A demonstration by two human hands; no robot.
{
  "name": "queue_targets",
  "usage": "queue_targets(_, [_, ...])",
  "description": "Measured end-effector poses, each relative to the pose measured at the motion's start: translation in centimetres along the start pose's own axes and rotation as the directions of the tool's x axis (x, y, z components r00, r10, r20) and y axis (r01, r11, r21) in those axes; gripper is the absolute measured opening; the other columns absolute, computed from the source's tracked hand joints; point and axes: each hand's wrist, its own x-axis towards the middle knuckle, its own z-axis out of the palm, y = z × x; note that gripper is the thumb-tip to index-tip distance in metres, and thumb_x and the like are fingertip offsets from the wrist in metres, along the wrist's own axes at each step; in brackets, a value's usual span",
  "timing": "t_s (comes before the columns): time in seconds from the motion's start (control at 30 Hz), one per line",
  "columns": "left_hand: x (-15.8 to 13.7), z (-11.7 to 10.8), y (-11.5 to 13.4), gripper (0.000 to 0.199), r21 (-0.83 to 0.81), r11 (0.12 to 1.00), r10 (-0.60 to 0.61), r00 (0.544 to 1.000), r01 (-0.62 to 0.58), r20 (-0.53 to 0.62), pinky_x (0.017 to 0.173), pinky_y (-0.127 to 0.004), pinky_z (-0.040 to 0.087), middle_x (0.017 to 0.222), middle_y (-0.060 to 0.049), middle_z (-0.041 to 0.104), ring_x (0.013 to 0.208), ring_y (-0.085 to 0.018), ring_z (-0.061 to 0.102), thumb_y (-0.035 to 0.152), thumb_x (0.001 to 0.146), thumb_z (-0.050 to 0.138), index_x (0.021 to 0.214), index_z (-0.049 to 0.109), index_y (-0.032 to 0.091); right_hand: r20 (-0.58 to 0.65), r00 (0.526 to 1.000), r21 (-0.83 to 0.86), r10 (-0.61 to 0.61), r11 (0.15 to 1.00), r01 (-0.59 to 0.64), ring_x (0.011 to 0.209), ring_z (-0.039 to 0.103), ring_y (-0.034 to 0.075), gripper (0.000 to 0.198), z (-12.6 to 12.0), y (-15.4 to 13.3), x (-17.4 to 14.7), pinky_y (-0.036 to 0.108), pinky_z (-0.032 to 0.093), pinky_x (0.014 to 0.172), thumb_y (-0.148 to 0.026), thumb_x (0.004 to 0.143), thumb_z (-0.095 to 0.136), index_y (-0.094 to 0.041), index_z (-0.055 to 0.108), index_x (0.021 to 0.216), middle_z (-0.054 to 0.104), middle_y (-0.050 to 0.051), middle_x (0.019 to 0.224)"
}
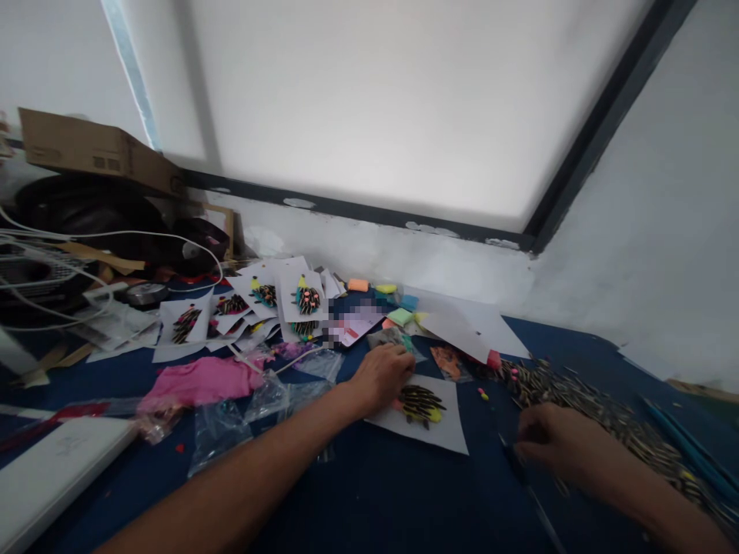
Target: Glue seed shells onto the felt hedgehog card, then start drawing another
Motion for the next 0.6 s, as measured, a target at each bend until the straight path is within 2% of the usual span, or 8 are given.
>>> queue_targets(0.23, [0.0,-0.1,0.1,0.017,0.008,1.000,-0.010,1.000,0.010,0.003,0.077,-0.028,0.044,0.089,-0.005,0.063,0.087,-0.018,0.058,0.016,0.090,0.048,0.085,0.064,0.017,-0.002,0.999,-0.135,-0.032,0.990,0.031,0.068,0.063,0.020,0.015,0.8,-0.2,0.1,0.025,0.032,0.055,-0.009,0.070,0.051,-0.020,0.060,0.067,0.069,0.005,0.072])
queue_targets(0.33, [0.0,-0.2,0.2,0.017,0.008,1.000,-0.015,1.000,0.015,0.009,0.076,-0.028,0.044,0.089,-0.005,0.063,0.087,-0.018,0.058,0.016,0.090,0.048,0.085,0.064,0.016,-0.051,0.999,-0.145,-0.005,0.989,-0.003,0.068,0.063,0.021,0.018,0.6,-0.6,0.3,0.025,0.031,0.053,-0.010,0.074,0.050,-0.020,0.062,0.082,0.069,0.006,0.074])
queue_targets(0.4, [-0.1,-0.3,0.2,0.018,0.012,1.000,-0.014,1.000,0.014,0.017,0.076,-0.028,0.044,0.089,-0.005,0.063,0.086,-0.018,0.058,0.015,0.090,0.048,0.085,0.064,0.016,-0.109,0.994,-0.111,0.018,0.993,-0.030,0.065,0.063,0.020,0.027,0.5,-0.9,0.4,0.025,0.031,0.052,-0.011,0.077,0.047,-0.020,0.061,0.098,0.068,0.004,0.072])
queue_targets(0.47, [-0.1,-0.3,0.2,0.018,0.014,1.000,-0.004,1.000,0.004,0.010,0.075,-0.028,0.044,0.089,-0.005,0.063,0.086,-0.018,0.057,0.016,0.090,0.047,0.085,0.064,0.016,-0.174,0.985,-0.043,-0.005,0.999,-0.002,0.065,0.064,0.020,0.030,0.3,-1.2,0.5,0.025,0.035,0.053,-0.014,0.078,0.045,-0.022,0.060,0.104,0.068,0.004,0.073])
queue_targets(0.6, [0.0,-0.1,0.1,0.018,0.011,1.000,0.001,1.000,-0.001,0.010,0.076,-0.028,0.044,0.089,-0.006,0.062,0.087,-0.018,0.057,0.016,0.091,0.047,0.085,0.064,0.016,-0.278,0.957,0.144,-0.084,0.981,0.128,0.069,0.066,0.021,0.021,0.1,-1.6,0.6,0.027,0.043,0.059,-0.028,0.080,0.046,-0.024,0.066,0.085,0.072,0.005,0.079])
